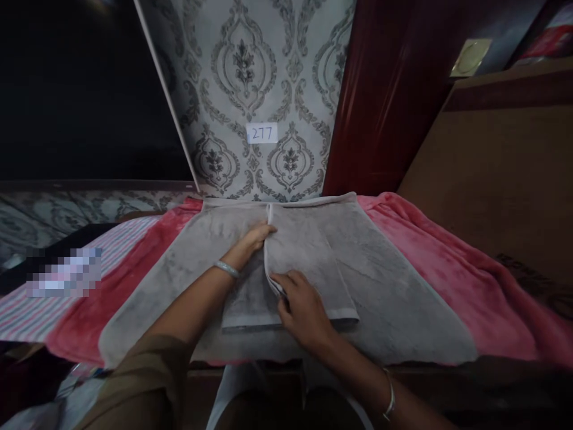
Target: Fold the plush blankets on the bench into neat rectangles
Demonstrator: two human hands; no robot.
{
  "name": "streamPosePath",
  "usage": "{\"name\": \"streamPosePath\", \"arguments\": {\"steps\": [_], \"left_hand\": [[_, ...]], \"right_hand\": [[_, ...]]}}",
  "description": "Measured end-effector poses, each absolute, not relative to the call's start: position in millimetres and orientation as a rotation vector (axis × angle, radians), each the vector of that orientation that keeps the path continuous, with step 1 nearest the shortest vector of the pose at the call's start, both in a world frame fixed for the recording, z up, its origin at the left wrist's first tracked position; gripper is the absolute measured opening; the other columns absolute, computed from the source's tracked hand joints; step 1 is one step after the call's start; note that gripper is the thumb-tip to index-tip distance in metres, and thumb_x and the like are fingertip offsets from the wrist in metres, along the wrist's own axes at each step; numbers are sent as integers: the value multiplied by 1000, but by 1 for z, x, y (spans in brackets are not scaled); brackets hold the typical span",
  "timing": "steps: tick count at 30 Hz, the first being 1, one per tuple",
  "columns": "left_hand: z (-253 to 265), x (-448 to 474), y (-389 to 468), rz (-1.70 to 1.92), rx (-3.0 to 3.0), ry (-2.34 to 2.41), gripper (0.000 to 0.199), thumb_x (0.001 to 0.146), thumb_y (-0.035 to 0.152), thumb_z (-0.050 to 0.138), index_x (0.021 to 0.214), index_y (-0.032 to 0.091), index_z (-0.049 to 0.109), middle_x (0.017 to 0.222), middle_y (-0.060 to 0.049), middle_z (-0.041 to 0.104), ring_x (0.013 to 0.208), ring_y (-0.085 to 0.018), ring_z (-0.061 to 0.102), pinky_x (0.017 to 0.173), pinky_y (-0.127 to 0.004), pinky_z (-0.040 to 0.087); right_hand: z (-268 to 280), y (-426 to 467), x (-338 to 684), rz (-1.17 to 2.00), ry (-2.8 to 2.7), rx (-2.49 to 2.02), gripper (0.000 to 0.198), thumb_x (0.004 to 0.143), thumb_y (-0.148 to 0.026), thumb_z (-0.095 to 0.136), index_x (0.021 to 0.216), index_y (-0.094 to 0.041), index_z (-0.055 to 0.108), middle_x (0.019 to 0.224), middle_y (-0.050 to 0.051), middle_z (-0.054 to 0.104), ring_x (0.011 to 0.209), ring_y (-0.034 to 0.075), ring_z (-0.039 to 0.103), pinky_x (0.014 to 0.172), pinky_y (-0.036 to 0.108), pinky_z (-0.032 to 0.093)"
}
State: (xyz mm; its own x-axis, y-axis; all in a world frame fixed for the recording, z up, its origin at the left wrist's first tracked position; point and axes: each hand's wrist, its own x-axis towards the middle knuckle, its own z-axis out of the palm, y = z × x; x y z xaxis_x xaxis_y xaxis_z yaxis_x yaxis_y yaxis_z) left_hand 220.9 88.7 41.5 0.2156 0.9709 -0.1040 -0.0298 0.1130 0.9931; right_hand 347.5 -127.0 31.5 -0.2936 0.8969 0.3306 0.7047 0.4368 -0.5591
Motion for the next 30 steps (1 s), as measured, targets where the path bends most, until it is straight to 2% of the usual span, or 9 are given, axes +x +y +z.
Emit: {"name": "streamPosePath", "arguments": {"steps": [5, 9, 12, 14, 16, 19, 23, 27, 30], "left_hand": [[53, 194, 97, 1027, 1214, 1181, 48, 54, 8, 59, 101, 13, 69, 66, -1, 70, 55, -18, 62, 61, -30, 55], [26, 173, 95, 1030, 1214, 1332, 38, 53, 12, 62, 91, 13, 70, 58, -1, 66, 55, -21, 64, 59, -31, 55], [12, 170, 98, 1060, 1266, 1409, 37, 59, 22, 69, 94, 12, 69, 71, -7, 72, 70, -25, 70, 69, -34, 58], [12, 174, 102, 1098, 1340, 1477, 47, 61, 26, 74, 105, 12, 68, 89, -11, 75, 84, -27, 72, 78, -37, 58], [18, 178, 106, 1139, 1432, 1563, 62, 62, 21, 76, 122, 14, 62, 109, -12, 74, 101, -29, 70, 90, -38, 55], [29, 182, 107, 1168, 1587, 1665, 76, 66, 5, 64, 139, 19, 51, 127, -9, 68, 118, -25, 63, 103, -34, 48], [34, 176, 101, 1121, 1766, 1756, 82, 68, -5, 50, 145, 24, 48, 140, -3, 60, 129, -21, 56, 112, -31, 41], [30, 169, 96, 978, 1858, 1848, 79, 69, -8, 48, 143, 19, 52, 136, -8, 63, 128, -25, 57, 111, -33, 44], [30, 169, 97, 926, 1904, 1907, 78, 72, -6, 49, 146, 17, 49, 136, -10, 63, 128, -25, 57, 110, -33, 45]], "right_hand": [[31, -123, 312, 331, -2133, -1243, 51, 80, -2, 49, 127, -18, 60, 108, 9, 59, 105, 23, 53, 93, 36, 47], [5, -124, 291, 315, -2246, -1328, 42, 81, -3, 52, 118, -19, 64, 108, 9, 60, 104, 25, 53, 89, 37, 48], [-7, -124, 289, 264, -2262, -1338, 39, 82, -5, 53, 116, -20, 64, 108, 8, 61, 103, 25, 53, 87, 38, 47], [-7, -124, 291, 266, -2265, -1322, 38, 83, -5, 52, 115, -20, 65, 106, 8, 61, 101, 25, 53, 86, 37, 47], [-2, -123, 293, 284, -2260, -1306, 37, 84, -4, 51, 114, -20, 66, 103, 7, 61, 100, 24, 53, 85, 35, 47], [5, -121, 293, 278, -2214, -1289, 39, 83, -3, 50, 114, -19, 67, 103, 7, 61, 99, 22, 53, 85, 34, 46], [3, -120, 288, 256, -2217, -1227, 36, 85, -4, 52, 114, -20, 66, 103, 6, 61, 99, 22, 52, 85, 33, 46], [-8, -120, 282, 208, -2281, -1203, 26, 90, -10, 53, 108, -21, 67, 100, 6, 61, 97, 22, 52, 82, 35, 45], [-9, -118, 280, 142, -2277, -1173, 23, 90, -10, 53, 106, -20, 66, 98, 6, 60, 94, 22, 51, 80, 34, 45]]}}
